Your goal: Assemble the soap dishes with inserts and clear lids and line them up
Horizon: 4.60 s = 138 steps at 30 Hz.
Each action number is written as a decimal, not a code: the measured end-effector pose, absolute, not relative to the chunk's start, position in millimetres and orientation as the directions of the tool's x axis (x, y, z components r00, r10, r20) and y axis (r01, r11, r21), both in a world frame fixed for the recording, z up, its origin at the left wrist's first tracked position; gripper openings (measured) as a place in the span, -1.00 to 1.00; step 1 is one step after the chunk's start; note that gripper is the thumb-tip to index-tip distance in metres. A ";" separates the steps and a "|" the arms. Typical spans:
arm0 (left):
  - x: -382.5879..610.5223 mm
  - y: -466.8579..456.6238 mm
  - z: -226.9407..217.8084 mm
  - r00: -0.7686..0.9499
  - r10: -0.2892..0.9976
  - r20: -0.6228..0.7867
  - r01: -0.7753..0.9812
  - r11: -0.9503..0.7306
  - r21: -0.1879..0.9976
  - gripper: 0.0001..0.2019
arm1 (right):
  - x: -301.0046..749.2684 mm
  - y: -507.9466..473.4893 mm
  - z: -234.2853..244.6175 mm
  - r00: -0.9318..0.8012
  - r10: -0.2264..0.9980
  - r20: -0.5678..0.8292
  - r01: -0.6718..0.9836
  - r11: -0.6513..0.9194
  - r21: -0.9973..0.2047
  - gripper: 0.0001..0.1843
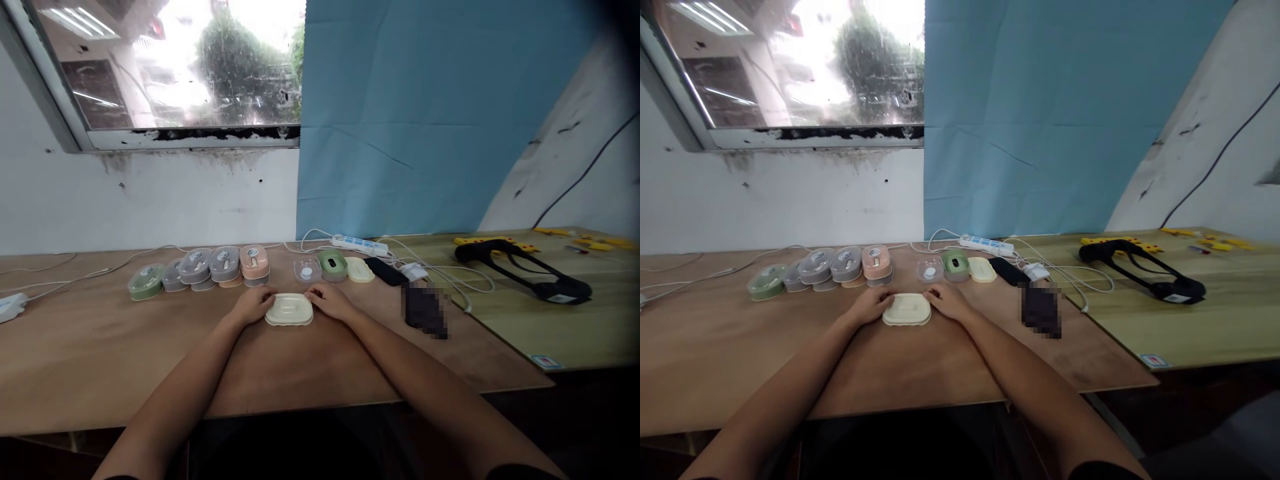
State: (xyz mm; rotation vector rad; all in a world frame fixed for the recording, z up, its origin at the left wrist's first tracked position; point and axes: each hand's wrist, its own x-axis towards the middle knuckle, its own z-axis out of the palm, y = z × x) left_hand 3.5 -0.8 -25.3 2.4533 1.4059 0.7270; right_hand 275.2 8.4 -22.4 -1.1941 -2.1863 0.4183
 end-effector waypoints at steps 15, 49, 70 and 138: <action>4.2 -3.7 -21.8 0.423 0.858 0.291 0.757 -0.511 0.407 -0.68 | 332.0 45.3 -25.2 0.051 0.786 0.616 0.820 0.319 -0.475 -0.65; 4.0 -9.9 -18.8 0.280 0.729 0.624 0.475 -0.671 0.570 -0.38 | 261.5 -1.5 -16.2 -0.306 0.889 0.341 -0.048 0.343 -0.938 -0.51; 11.7 -17.2 -7.0 0.165 0.754 0.636 0.575 -0.598 0.558 -0.39 | 247.7 8.1 7.4 -0.299 0.950 0.094 0.172 0.151 -0.974 -0.39; -2.9 3.3 -24.5 0.312 0.926 0.211 0.788 -0.377 0.488 -0.53 | 271.2 38.3 -31.9 -0.211 0.902 0.378 0.799 0.381 -0.464 -0.76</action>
